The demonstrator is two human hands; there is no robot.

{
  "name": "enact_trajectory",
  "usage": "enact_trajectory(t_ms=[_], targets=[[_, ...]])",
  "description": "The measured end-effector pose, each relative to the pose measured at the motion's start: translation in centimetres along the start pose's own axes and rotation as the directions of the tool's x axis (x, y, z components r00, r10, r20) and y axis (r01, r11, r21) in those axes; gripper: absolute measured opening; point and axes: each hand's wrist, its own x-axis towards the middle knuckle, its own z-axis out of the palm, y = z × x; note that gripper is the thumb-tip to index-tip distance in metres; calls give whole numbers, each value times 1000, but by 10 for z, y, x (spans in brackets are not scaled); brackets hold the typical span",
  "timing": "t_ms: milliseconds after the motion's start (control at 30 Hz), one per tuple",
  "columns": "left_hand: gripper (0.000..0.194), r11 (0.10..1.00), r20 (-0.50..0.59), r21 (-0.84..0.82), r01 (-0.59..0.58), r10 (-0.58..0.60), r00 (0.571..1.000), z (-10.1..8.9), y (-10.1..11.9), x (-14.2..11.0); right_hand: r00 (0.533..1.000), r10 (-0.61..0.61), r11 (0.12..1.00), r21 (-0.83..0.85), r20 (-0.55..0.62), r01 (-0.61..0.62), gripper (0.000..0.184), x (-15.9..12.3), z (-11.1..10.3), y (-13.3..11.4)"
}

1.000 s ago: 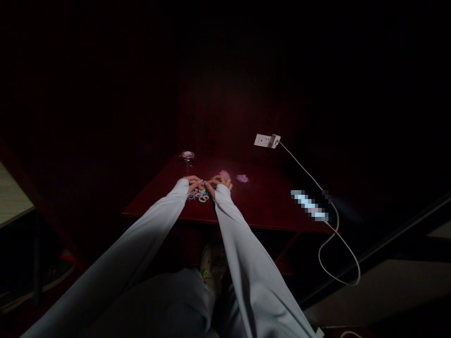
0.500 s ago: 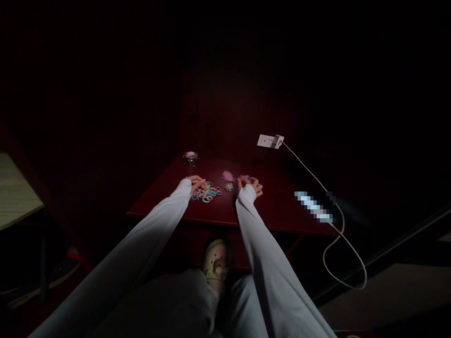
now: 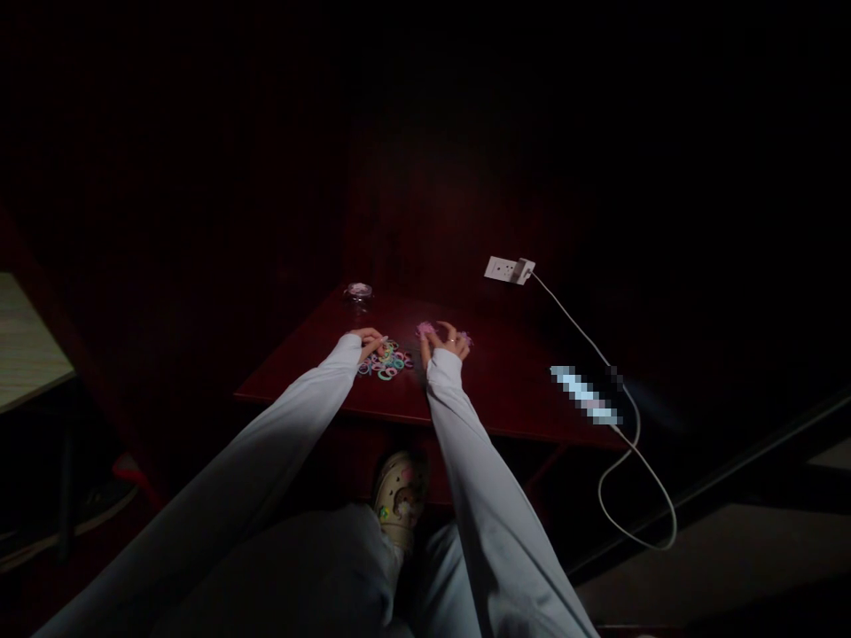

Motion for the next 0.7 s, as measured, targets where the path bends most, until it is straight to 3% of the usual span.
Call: enact_trajectory(t_ms=[67, 133, 400, 533, 633, 700], targets=[[53, 1000, 8, -8, -7, 7, 1000, 0, -1, 0, 978, -192, 981, 18, 87, 191, 29, -5, 4, -13], [57, 1000, 28, -13, -4, 4, 1000, -1, -3, 0, 946, -289, 957, 28, 147, 288, 27, -9, 6, -24], [62, 1000, 45, -17, 1, 0, 999, -1, -5, 0, 942, -296, 955, 44, 158, 293, 25, -10, 9, -31], [61, 999, 7, -15, 30, -30, 1000, -1, -5, 0, 977, -196, 977, 103, 83, 187, 22, -4, 17, -27], [57, 999, -23, -25, 42, -43, 999, -1, -1, 0, 1000, -13, 991, 131, 5, 12, 19, 2, 17, -19], [55, 999, -13, -20, 48, -48, 999, -3, 2, -1, 991, 128, 981, 147, -24, -123, 18, 6, 11, -8]])
